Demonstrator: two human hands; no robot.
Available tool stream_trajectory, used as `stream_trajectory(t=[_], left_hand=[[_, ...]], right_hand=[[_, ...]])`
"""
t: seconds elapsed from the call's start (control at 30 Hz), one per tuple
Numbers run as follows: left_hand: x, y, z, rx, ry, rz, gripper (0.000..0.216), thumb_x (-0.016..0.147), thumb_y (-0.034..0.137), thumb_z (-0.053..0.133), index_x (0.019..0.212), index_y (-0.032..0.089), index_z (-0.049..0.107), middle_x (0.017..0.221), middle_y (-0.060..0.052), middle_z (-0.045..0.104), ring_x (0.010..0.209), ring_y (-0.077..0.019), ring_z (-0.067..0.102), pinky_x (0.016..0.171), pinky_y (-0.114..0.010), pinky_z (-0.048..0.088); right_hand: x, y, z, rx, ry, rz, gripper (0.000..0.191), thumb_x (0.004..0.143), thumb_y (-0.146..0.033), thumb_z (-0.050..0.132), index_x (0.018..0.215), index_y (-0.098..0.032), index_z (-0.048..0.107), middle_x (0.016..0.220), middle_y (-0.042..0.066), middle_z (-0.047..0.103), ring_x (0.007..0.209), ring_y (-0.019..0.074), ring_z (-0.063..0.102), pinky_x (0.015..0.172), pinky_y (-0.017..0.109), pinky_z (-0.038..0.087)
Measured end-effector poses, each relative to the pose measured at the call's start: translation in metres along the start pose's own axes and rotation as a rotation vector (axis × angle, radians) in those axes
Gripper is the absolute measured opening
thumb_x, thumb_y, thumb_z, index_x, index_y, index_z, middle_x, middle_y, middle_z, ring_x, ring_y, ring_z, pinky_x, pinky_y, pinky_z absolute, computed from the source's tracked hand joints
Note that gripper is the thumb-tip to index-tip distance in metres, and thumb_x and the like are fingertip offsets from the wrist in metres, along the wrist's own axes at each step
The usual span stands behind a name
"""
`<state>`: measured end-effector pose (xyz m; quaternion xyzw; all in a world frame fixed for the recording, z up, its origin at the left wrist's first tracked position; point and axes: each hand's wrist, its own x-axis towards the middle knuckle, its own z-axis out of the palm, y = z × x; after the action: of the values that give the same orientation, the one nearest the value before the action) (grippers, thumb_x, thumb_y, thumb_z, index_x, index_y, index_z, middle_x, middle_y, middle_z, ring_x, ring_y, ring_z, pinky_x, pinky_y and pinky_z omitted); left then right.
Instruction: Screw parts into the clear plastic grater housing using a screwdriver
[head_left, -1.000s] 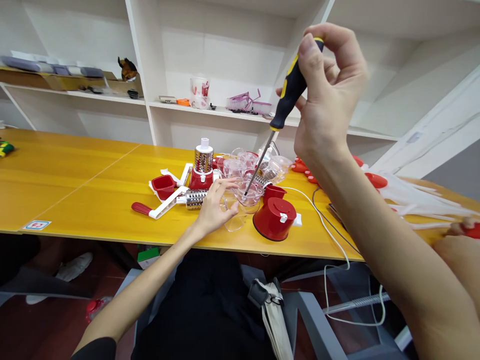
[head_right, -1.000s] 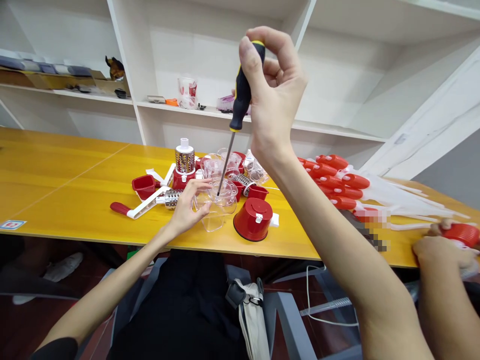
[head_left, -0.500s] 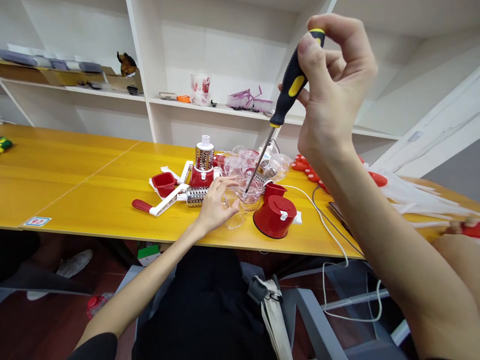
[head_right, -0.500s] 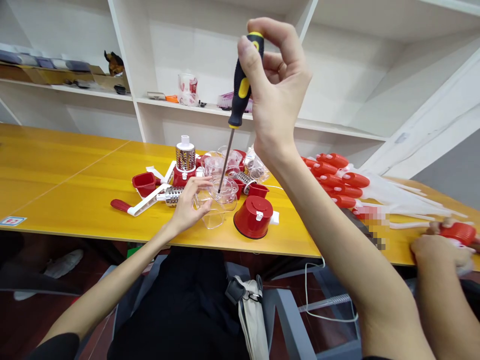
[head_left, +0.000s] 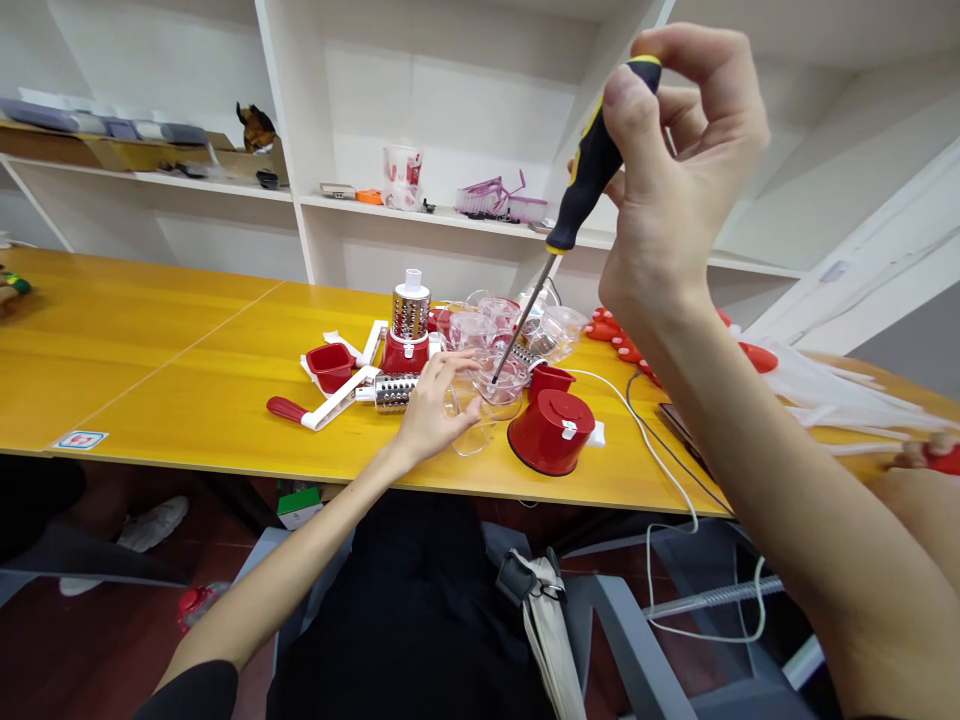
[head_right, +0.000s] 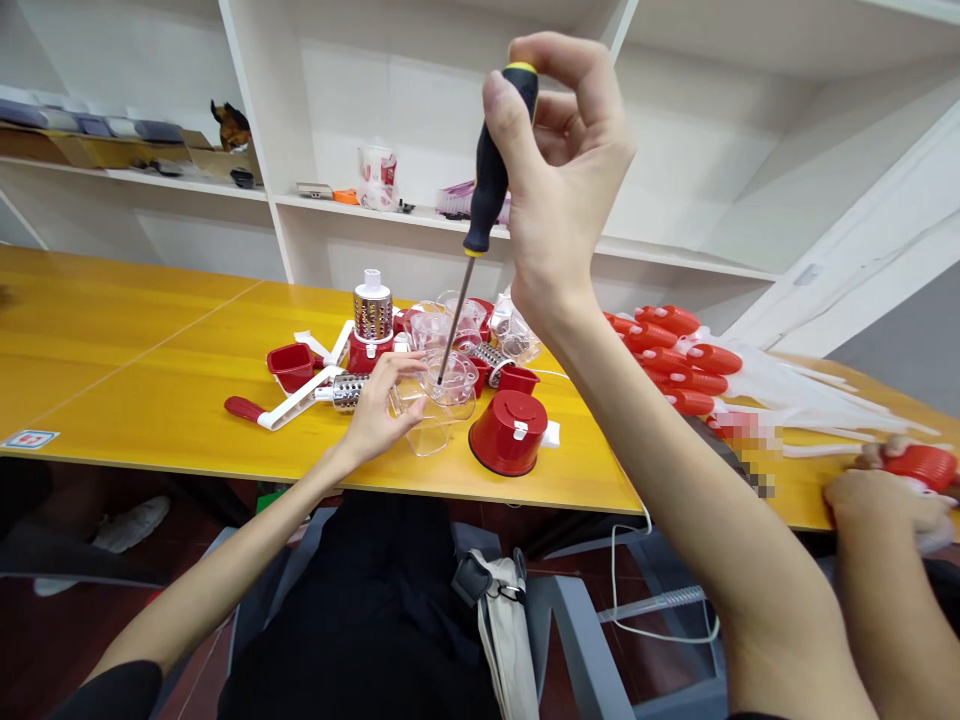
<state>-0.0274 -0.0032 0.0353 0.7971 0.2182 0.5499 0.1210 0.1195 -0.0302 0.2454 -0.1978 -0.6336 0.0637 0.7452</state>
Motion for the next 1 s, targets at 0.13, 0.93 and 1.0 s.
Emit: stream_trajectory(t=[0.13, 0.93, 1.0], left_hand=[[0.0002, 0.0008, -0.0002, 0.006, 0.003, 0.003, 0.03, 0.086, 0.025, 0.061, 0.116, 0.022, 0.056, 0.13, -0.01, 0.061, 0.123, -0.0252, 0.059, 0.107, -0.049, 0.05], [0.0003, 0.0002, 0.0005, -0.014, 0.002, -0.004, 0.03, 0.087, 0.027, 0.061, 0.116, 0.023, 0.056, 0.131, -0.01, 0.061, 0.123, -0.0252, 0.059, 0.106, -0.049, 0.05], [0.0006, 0.0007, 0.0002, -0.016, -0.001, -0.004, 0.03, 0.087, 0.026, 0.061, 0.116, 0.023, 0.056, 0.131, -0.01, 0.061, 0.123, -0.0252, 0.059, 0.108, -0.049, 0.049]], right_hand=[[-0.0006, 0.0018, 0.0007, 0.006, 0.027, 0.076, 0.012, 0.089, -0.02, 0.046, 0.099, -0.022, 0.053, 0.088, 0.001, 0.058, 0.074, 0.0077, 0.06, 0.063, 0.023, 0.051], [0.0031, 0.0048, -0.0021, -0.082, 0.05, 0.03, 0.012, 0.085, -0.025, 0.053, 0.096, -0.023, 0.058, 0.081, 0.002, 0.048, 0.07, 0.005, 0.046, 0.062, 0.018, 0.046], [0.003, 0.0047, -0.0023, -0.08, 0.054, 0.053, 0.015, 0.087, -0.024, 0.046, 0.097, -0.022, 0.057, 0.087, 0.003, 0.053, 0.072, 0.0058, 0.05, 0.063, 0.02, 0.048]])
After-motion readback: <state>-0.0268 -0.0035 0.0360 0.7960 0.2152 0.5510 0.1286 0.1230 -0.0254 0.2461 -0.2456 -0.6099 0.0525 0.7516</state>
